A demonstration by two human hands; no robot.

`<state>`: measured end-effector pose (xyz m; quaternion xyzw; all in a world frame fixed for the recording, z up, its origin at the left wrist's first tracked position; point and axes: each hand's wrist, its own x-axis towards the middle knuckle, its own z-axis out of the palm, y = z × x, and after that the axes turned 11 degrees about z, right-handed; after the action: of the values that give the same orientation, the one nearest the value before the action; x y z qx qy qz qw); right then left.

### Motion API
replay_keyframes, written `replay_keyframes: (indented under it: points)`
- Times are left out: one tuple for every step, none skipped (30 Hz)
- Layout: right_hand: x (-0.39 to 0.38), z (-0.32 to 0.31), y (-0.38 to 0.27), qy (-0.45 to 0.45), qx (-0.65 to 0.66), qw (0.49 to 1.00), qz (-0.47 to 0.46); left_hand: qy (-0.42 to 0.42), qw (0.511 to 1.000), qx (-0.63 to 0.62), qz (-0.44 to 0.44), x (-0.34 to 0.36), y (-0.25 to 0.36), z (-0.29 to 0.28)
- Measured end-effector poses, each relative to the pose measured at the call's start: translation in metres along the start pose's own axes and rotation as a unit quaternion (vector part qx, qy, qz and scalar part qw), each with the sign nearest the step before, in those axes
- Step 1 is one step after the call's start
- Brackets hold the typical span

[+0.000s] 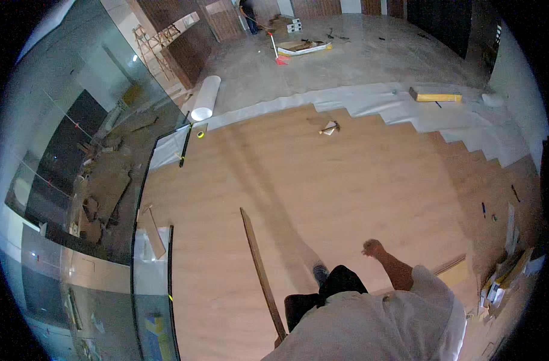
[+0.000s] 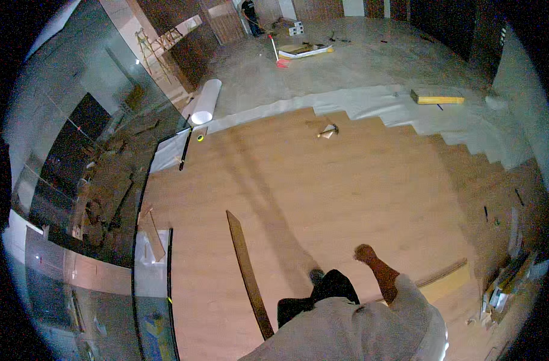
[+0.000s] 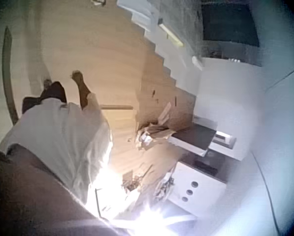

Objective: The person picks up laminate planks and positions them on the floor. The person uses a square and a pencil to mark cutting lines on the planks while kneeling on the floor, then carries a plank to a table saw surface and marks it again by hand.

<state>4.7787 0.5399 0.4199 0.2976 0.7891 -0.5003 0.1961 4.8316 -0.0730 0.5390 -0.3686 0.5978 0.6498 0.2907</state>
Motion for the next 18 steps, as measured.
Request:
replay_keyframes:
  points:
    - [0.045,-0.017,-0.064,0.032,0.174,0.982,-0.065,-0.017,1.000,0.008,0.001,0.025,0.028,0.006]
    - [0.068,0.004,-0.199,-0.039,0.040,0.996,-0.076,0.024,1.000,0.000,0.006,0.025,0.056,-0.022]
    - [0.098,-0.022,-0.251,-0.112,0.363,0.923,-0.060,0.000,1.000,0.000,0.003,0.053,0.079,-0.007]
    - [0.123,-0.038,-0.312,-0.039,0.147,0.982,-0.108,-0.012,1.000,0.000,-0.001,0.076,0.108,0.004]
    - [0.148,-0.051,-0.377,0.051,-0.072,0.985,-0.148,-0.020,1.000,0.003,-0.002,0.102,0.134,0.008]
    - [0.167,-0.052,-0.433,0.035,-0.044,0.988,-0.142,-0.021,1.000,0.004,-0.001,0.123,0.161,0.008]
    - [0.187,-0.059,-0.477,0.027,-0.017,0.991,-0.127,-0.030,1.000,0.006,-0.005,0.148,0.190,0.015]
    - [0.208,-0.068,-0.488,0.040,0.054,0.985,-0.161,-0.048,0.999,0.018,-0.014,0.173,0.216,0.024]
    - [0.226,-0.060,-0.507,0.073,0.058,0.986,-0.142,-0.053,0.998,0.025,-0.018,0.199,0.245,0.026]
    - [0.245,-0.052,-0.533,0.106,0.075,0.982,-0.136,-0.053,0.998,0.039,-0.003,0.224,0.289,0.023]
    - [0.267,-0.049,-0.534,0.125,0.080,0.981,-0.125,-0.064,0.997,0.051,0.006,0.247,0.330,0.026]
    - [0.293,-0.036,-0.502,0.133,0.049,0.986,-0.085,-0.074,0.995,0.071,-0.004,0.269,0.362,0.027]
    - [0.311,-0.022,-0.456,0.124,-0.014,0.992,-0.035,-0.086,0.992,0.090,-0.016,0.283,0.392,0.030]
    - [0.316,-0.010,-0.409,0.094,-0.096,0.991,0.021,-0.100,0.989,0.108,-0.025,0.299,0.426,0.040]
    - [0.314,-0.001,-0.368,0.047,-0.149,0.984,0.086,-0.113,0.985,0.130,-0.028,0.316,0.462,0.051]
    - [0.301,0.005,-0.325,-0.029,-0.202,0.966,0.159,-0.130,0.981,0.143,-0.030,0.334,0.496,0.064]
    - [0.280,0.011,-0.282,-0.112,-0.229,0.939,0.229,-0.152,0.975,0.160,-0.032,0.353,0.530,0.079]
    - [0.264,0.000,-0.257,-0.200,-0.257,0.901,0.288,-0.164,0.974,0.152,-0.036,0.368,0.555,0.087]
